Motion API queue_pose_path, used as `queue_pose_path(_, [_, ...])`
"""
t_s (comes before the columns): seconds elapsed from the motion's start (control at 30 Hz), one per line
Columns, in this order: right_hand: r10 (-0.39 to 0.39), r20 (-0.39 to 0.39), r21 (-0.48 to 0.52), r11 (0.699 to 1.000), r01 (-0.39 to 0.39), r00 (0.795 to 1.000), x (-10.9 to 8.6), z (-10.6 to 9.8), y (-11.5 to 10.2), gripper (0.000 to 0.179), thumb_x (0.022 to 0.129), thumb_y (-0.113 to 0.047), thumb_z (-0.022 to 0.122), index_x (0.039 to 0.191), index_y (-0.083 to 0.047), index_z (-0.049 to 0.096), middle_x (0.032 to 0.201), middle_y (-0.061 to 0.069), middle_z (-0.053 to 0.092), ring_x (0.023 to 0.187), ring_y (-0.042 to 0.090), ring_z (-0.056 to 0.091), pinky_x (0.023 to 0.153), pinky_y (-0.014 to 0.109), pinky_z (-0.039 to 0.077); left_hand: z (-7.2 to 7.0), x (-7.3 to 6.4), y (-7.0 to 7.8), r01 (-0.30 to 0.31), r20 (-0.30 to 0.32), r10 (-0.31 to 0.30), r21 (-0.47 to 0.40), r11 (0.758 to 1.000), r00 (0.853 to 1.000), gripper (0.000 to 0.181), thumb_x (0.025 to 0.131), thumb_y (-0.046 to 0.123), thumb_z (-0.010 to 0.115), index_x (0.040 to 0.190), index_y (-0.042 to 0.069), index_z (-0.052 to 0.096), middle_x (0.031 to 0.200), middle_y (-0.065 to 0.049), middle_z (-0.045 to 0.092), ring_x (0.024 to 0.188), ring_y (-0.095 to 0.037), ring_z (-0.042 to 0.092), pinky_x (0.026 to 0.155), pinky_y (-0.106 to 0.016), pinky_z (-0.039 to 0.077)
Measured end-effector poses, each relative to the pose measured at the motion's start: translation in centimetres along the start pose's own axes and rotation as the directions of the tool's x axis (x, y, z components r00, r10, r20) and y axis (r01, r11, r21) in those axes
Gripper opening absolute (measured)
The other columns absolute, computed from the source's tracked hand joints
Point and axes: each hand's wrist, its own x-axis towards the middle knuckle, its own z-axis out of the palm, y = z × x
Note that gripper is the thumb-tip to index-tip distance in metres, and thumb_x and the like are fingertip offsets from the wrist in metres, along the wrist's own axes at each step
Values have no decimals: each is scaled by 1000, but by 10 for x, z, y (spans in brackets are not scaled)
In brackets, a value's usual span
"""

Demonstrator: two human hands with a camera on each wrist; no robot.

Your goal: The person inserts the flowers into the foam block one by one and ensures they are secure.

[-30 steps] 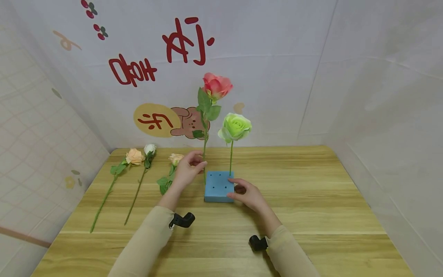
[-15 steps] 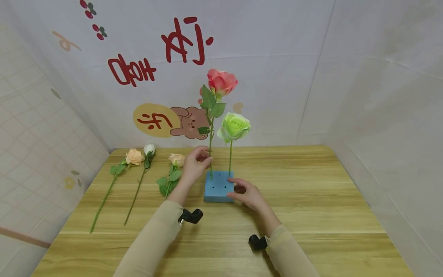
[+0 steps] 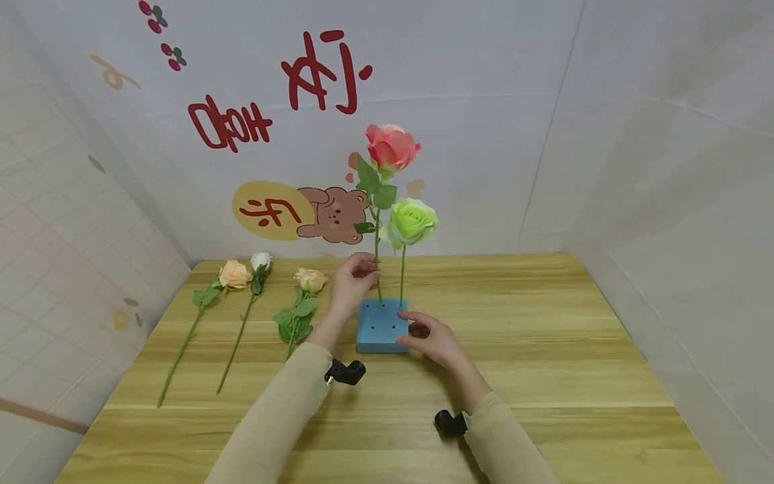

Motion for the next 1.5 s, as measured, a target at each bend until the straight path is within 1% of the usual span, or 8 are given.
queue_pose_path(0.1, [2,1,5,1000,-2,1000,0,0,1,56,89,-26,76,141,-15,57,112,7,64,102,22,61,91,41,49,3,0,0,-6,-8,6,21,1000,1000,21,87,-2,73,108,3,70,89,-11,68,85,-27,66,69,-32,57])
queue_pose_path(0.23, [-1,-2,10,1000,1,1000,1,0,2,56,89,-25,76,141,-14,57,113,7,64,102,22,61,91,41,49,6,-1,0,-11,-14,12,27,1000,1000,21,88,-1,73,108,3,71,89,-11,68,86,-27,66,69,-32,57])
queue_pose_path(0.57, [-2,0,6,1000,2,1000,1,0,0,56,89,-24,77,141,-15,57,112,7,64,102,23,61,91,42,49,7,-3,-7,-75,-33,78,82,994,996,21,86,-3,74,105,4,71,87,-11,69,85,-27,66,70,-35,56])
queue_pose_path(0.87, [-3,-2,2,1000,3,1000,1,1,1,56,89,-25,76,141,-14,57,110,8,64,101,22,62,91,42,49,10,-5,-11,-123,-30,126,88,989,992,19,84,-5,75,101,4,71,84,-9,68,82,-26,67,76,-36,55])
queue_pose_path(1.1, [13,-13,4,1000,-13,1000,0,1,2,55,89,-25,76,140,-14,58,109,7,64,101,22,62,90,41,49,10,-7,-13,-136,-9,138,105,985,990,17,86,-1,75,102,4,71,85,-9,69,83,-24,67,78,-37,55])
queue_pose_path(1.33, [17,-11,19,1000,-17,1000,0,2,0,56,89,-24,77,140,-14,58,109,7,64,101,22,62,90,40,49,10,-8,-18,-166,-9,168,125,978,986,18,86,-1,75,103,4,71,85,-9,70,82,-24,68,76,-36,56])
queue_pose_path(1.5, [18,-16,20,1000,-18,1000,0,1,0,56,88,-23,77,140,-14,58,107,7,64,100,22,62,90,39,49,12,-9,-21,-151,3,152,137,979,988,20,85,-3,75,103,4,72,85,-9,71,83,-24,69,76,-36,56])
